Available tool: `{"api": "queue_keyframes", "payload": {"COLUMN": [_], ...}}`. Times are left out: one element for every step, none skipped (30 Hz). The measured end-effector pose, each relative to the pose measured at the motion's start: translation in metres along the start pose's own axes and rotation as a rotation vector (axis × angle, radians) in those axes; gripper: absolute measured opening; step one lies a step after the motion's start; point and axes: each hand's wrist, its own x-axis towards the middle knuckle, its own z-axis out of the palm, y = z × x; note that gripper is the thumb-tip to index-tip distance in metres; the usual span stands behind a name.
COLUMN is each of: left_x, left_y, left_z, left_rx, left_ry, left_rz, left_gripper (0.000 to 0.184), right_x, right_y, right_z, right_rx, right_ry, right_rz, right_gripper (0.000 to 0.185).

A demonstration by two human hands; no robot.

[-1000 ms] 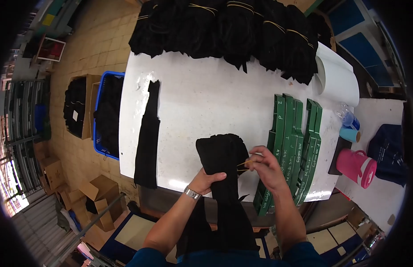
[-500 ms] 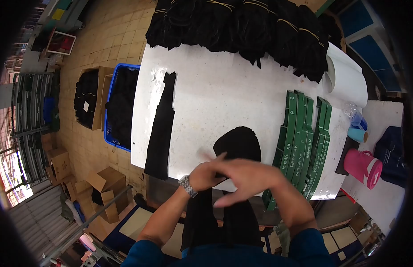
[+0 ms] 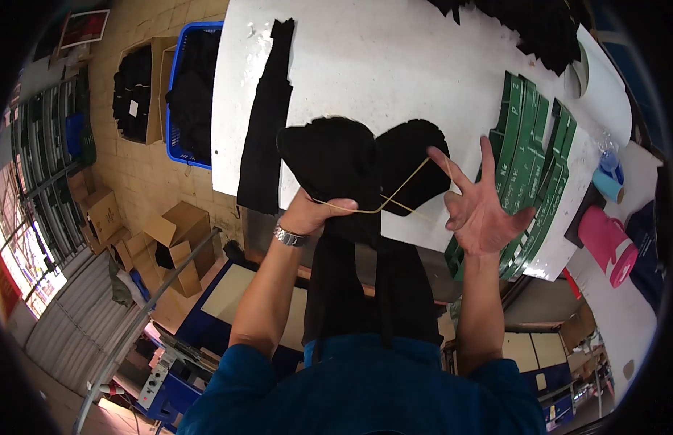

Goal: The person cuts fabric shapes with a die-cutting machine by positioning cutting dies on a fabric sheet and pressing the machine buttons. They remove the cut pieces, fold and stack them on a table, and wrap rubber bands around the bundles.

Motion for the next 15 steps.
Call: {"api": "queue_keyframes", "payload": {"left_x": [-0.002, -0.001, 0.007, 0.021, 0.022, 0.024, 0.028, 0.035, 0.043, 0.042, 0.046, 0.052, 0.057, 0.062, 0.070], "left_y": [0.016, 0.032, 0.048, 0.039, 0.033, 0.032, 0.028, 0.022, 0.018, 0.012, 0.006, 0.006, 0.013, 0.014, 0.007], "left_z": [0.010, 0.024, 0.042, 0.035, 0.037, 0.045, 0.050, 0.053, 0.054, 0.053, 0.056, 0.065, 0.078, 0.089, 0.090], "left_rx": [0.416, 0.832, 0.993, 1.237, 1.437, 1.639, 1.644, 1.642, 1.638, 1.434, 1.474, 1.515, 1.407, 1.398, 1.421], "left_ry": [-0.050, -0.107, -0.186, -0.378, -0.382, -0.380, -0.388, -0.364, -0.337, -0.356, -0.277, -0.200, -0.103, -0.090, -0.072], "left_rz": [0.014, 0.030, -0.062, 0.230, 0.182, 0.134, 0.138, -0.027, -0.186, 0.138, 0.098, 0.067, -0.127, -0.107, -0.036], "left_gripper": [0.048, 0.047, 0.047, 0.047, 0.046, 0.045, 0.045, 0.042, 0.039, 0.031, 0.029, 0.029, 0.032, 0.044, 0.052], "right_x": [0.004, 0.008, 0.010, 0.013, 0.017, 0.021, 0.023, 0.026, 0.030, 0.030, 0.024, 0.017, 0.011, 0.001, -0.010], "right_y": [-0.007, -0.016, -0.022, -0.027, -0.031, -0.033, -0.032, -0.021, -0.008, -0.001, 0.000, 0.004, 0.005, 0.003, -0.001], "right_z": [0.009, 0.019, 0.025, 0.029, 0.033, 0.037, 0.041, 0.051, 0.066, 0.079, 0.080, 0.075, 0.074, 0.077, 0.072], "right_rx": [0.004, -0.064, -0.131, -0.130, -0.398, -0.666, -0.939, -1.165, -1.374, -1.586, -1.601, -1.907, -2.219, -2.213, -2.152], "right_ry": [0.012, -0.090, -0.192, -0.185, -0.213, -0.240, -0.265, -0.406, -0.435, -0.459, -0.455, -0.443, -0.405, -0.291, -0.248], "right_rz": [-0.005, 0.105, 0.214, 0.208, 0.297, 0.384, 0.465, 0.412, 0.365, 0.310, 0.279, 0.250, 0.207, 0.195, 0.019], "right_gripper": [0.129, 0.141, 0.153, 0.153, 0.155, 0.159, 0.163, 0.141, 0.128, 0.116, 0.116, 0.108, 0.100, 0.080, 0.070]}}
